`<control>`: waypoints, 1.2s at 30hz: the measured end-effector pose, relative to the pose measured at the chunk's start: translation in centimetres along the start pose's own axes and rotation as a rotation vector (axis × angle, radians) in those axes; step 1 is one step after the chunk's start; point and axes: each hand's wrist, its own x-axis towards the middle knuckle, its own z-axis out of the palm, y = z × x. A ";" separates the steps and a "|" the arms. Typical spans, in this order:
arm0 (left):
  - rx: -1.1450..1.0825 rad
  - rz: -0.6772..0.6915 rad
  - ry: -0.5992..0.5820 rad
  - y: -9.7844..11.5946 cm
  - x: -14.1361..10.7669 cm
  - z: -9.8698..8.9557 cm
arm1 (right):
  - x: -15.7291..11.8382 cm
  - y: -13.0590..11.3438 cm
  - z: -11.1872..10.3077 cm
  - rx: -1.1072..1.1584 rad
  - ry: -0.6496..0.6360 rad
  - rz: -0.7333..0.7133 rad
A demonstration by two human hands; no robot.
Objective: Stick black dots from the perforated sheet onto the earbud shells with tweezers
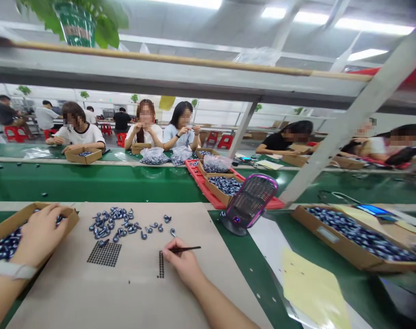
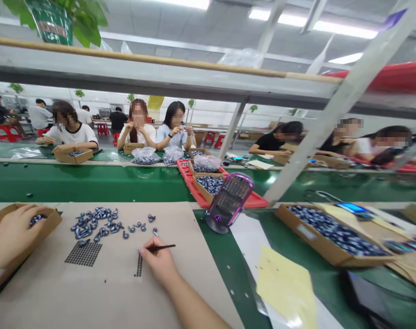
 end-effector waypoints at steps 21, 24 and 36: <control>-0.666 0.806 -0.468 23.9 -6.8 9.7 | 1.8 3.0 -4.4 -0.407 0.604 -0.068; -0.719 0.905 -0.539 23.8 -6.8 10.4 | 1.8 3.0 -4.4 -0.415 0.656 -0.064; -1.111 0.540 -0.620 24.4 -5.6 12.4 | 2.7 3.0 -4.4 -0.401 0.690 -0.043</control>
